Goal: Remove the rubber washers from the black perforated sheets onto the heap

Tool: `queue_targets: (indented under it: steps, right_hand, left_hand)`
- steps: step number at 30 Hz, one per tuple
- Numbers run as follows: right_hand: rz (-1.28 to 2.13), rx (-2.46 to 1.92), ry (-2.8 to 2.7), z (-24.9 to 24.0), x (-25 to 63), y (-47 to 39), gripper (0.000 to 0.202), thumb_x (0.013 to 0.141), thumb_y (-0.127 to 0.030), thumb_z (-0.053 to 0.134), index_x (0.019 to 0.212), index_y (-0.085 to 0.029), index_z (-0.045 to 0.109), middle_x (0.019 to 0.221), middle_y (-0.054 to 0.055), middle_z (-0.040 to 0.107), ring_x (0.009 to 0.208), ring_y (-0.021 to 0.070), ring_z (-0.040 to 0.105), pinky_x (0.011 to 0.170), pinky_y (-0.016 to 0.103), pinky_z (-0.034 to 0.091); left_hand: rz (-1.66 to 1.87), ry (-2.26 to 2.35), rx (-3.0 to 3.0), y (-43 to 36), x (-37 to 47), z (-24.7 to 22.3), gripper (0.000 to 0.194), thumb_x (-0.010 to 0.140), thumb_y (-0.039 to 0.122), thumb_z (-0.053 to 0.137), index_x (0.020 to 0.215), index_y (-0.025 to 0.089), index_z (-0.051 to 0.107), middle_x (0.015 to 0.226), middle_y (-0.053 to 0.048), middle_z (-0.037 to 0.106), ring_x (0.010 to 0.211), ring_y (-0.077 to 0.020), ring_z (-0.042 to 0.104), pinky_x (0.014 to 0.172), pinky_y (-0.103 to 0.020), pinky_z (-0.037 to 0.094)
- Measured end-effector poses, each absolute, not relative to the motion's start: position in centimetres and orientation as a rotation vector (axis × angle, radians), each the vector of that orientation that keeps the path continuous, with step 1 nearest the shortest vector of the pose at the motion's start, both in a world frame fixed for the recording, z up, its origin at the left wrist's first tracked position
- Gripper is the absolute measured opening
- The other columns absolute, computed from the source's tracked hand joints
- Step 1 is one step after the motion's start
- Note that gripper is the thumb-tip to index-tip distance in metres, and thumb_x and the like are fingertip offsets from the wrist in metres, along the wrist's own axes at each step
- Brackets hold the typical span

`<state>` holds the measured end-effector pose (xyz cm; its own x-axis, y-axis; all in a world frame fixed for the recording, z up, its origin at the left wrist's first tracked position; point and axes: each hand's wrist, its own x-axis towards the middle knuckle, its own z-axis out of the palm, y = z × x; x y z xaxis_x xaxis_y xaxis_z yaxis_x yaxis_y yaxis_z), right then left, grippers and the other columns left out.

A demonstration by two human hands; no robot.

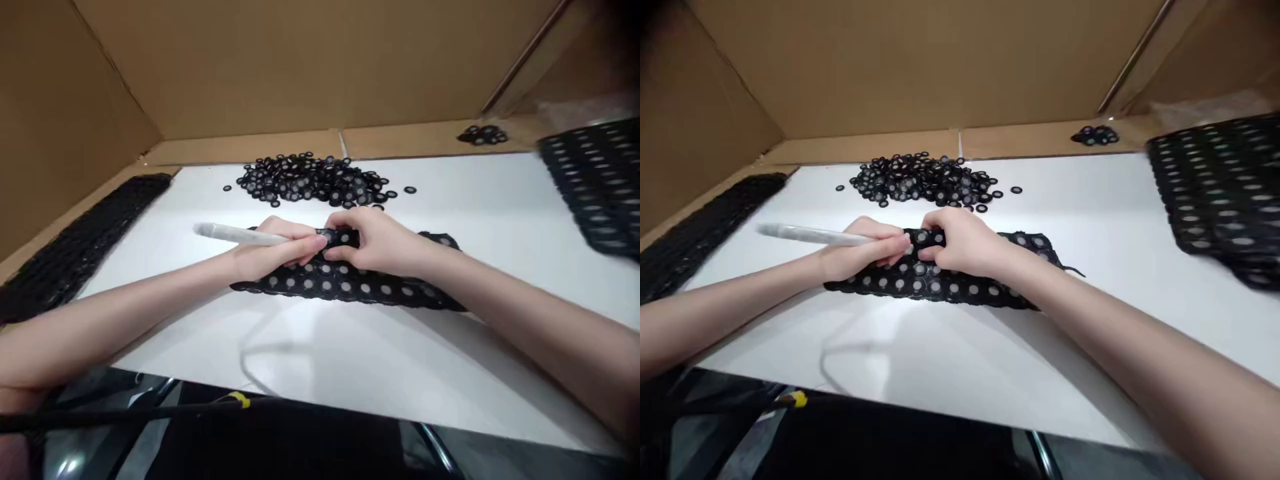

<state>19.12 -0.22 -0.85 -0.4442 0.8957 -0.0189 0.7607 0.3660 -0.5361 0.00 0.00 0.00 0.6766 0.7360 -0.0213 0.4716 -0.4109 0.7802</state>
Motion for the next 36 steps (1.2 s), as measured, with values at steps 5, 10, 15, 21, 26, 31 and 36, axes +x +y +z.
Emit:
queue_targets:
  steps: [5,10,15,21,26,31,36]
  right_hand:
    - [0.682,-1.469,-2.355,-0.5,19.1,-0.4,0.010,0.070,-0.025,0.062,0.072,-0.019,0.055,0.073,0.002,0.061,0.073,0.0188,0.055,0.065,0.029,0.038]
    - [0.668,-1.446,-2.356,-0.6,18.9,-0.5,0.009,0.068,-0.019,0.061,0.070,-0.019,0.053,0.070,0.001,0.059,0.069,0.0171,0.053,0.063,0.028,0.036]
    - [0.663,-1.428,-2.397,-0.5,18.9,-0.6,0.011,0.069,-0.019,0.060,0.069,-0.019,0.049,0.067,0.000,0.056,0.065,0.0161,0.050,0.060,0.028,0.034]
    - [0.773,-1.272,-2.467,-0.2,19.7,-0.8,0.023,0.070,-0.032,0.065,0.082,-0.020,0.049,0.079,0.002,0.058,0.071,0.0174,0.052,0.060,0.027,0.035]
    - [0.845,-1.183,-2.434,-0.2,20.0,-0.7,0.029,0.067,-0.034,0.069,0.084,-0.021,0.049,0.082,0.000,0.057,0.075,0.0177,0.052,0.065,0.028,0.037]
    - [0.925,-1.092,-2.405,-0.2,20.2,-0.5,0.032,0.065,-0.033,0.070,0.086,-0.021,0.049,0.083,-0.001,0.055,0.079,0.0180,0.052,0.068,0.028,0.039]
    - [0.916,-1.077,-2.400,-0.3,20.5,-0.3,0.035,0.064,-0.036,0.071,0.088,-0.021,0.050,0.084,-0.001,0.054,0.079,0.0184,0.052,0.070,0.029,0.038]
  left_hand:
    - [0.467,0.909,2.122,-0.3,0.2,-0.3,0.040,0.091,0.031,0.044,0.055,0.014,0.048,0.051,0.003,0.044,0.053,-0.0068,0.040,0.055,-0.021,0.032]
    - [0.400,0.801,2.200,-0.2,0.2,0.2,0.041,0.092,0.028,0.041,0.054,0.015,0.048,0.052,0.002,0.047,0.053,-0.0075,0.041,0.055,-0.022,0.033]
    - [0.331,0.721,2.225,0.1,0.1,0.3,0.040,0.092,0.026,0.042,0.055,0.014,0.049,0.053,0.003,0.046,0.053,-0.0067,0.041,0.055,-0.022,0.032]
    - [0.479,0.840,2.144,0.0,-0.2,-0.3,0.041,0.091,0.030,0.045,0.053,0.014,0.049,0.049,0.004,0.042,0.051,-0.0069,0.039,0.052,-0.022,0.031]
    - [0.662,0.881,2.004,-1.1,-0.7,0.3,0.043,0.089,0.034,0.046,0.050,0.015,0.047,0.046,0.003,0.041,0.048,-0.0076,0.039,0.050,-0.021,0.032]
    - [0.508,0.788,2.048,-2.0,-0.6,0.1,0.042,0.089,0.031,0.047,0.051,0.014,0.051,0.047,0.002,0.045,0.047,-0.0078,0.042,0.048,-0.022,0.032]
    - [0.455,0.772,2.118,-1.9,-0.4,-0.3,0.040,0.091,0.029,0.047,0.054,0.014,0.054,0.050,0.003,0.049,0.050,-0.0063,0.046,0.051,-0.019,0.035]
